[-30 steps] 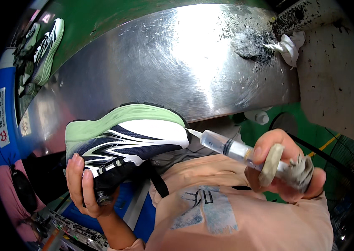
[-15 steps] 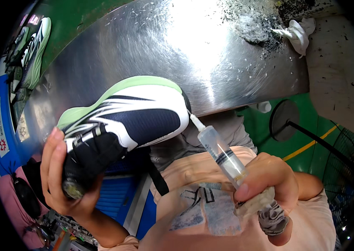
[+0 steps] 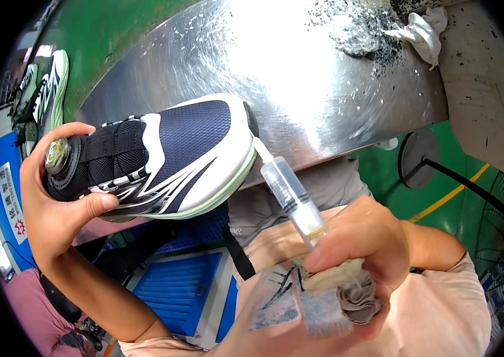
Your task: The person applies glue to the seam between the upper and the sole of athletic shoes using a syringe and then places the finished shoes onto a conveyor belt.
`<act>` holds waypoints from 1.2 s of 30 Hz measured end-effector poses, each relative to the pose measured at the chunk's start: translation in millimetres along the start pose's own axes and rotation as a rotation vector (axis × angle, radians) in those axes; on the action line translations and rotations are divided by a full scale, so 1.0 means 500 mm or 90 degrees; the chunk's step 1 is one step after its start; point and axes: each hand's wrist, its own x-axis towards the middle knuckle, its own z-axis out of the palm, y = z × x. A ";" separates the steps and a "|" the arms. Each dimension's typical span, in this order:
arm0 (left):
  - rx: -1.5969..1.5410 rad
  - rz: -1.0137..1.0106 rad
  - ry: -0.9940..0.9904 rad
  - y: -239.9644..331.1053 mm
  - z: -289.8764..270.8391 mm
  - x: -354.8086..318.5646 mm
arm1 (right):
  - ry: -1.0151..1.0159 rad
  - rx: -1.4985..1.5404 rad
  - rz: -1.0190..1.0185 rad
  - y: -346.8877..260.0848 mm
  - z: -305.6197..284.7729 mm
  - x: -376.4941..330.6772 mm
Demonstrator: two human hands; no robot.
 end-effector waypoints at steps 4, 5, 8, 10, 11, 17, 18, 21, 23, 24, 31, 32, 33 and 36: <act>0.016 -0.024 -0.027 0.007 -0.025 0.019 | 0.010 -0.053 -0.038 -0.013 0.007 0.028; 0.017 -0.032 -0.040 0.010 -0.030 0.024 | 0.016 -0.054 -0.050 -0.015 0.006 0.030; -0.032 -0.038 -0.069 -0.002 -0.029 0.079 | 0.001 -0.067 -0.049 -0.024 -0.019 0.033; -0.062 -0.071 -0.068 -0.013 -0.058 0.102 | 0.065 -0.078 -0.153 -0.024 -0.034 0.040; -0.080 -0.067 -0.069 -0.027 -0.082 0.118 | 0.077 -0.102 -0.151 -0.034 -0.052 0.038; -0.300 0.039 0.252 -0.028 -0.085 0.366 | 0.190 -0.390 -0.017 -0.067 -0.152 0.005; -0.122 0.155 0.324 -0.004 -0.044 0.419 | 0.280 -0.405 0.045 -0.082 -0.146 -0.006; 0.046 0.220 0.304 0.034 0.051 0.530 | 0.338 -0.693 0.098 -0.094 -0.168 -0.017; 0.223 0.172 0.301 0.089 0.091 0.530 | 0.370 -0.795 0.102 -0.103 -0.178 -0.011; 0.132 0.208 0.274 0.091 0.088 0.528 | 0.383 -0.840 0.103 -0.104 -0.174 -0.006; 0.167 0.189 0.441 -0.136 0.016 0.379 | 0.252 -0.951 0.151 -0.106 -0.189 -0.043; 0.277 0.156 0.531 -0.220 -0.022 0.341 | 0.251 -0.920 0.170 -0.115 -0.184 -0.043; 0.396 0.114 0.624 -0.306 -0.063 0.295 | 0.257 -0.846 0.159 -0.119 -0.181 -0.039; 0.392 -0.037 0.856 -0.460 -0.140 0.161 | 0.293 -0.570 0.130 -0.130 -0.173 -0.020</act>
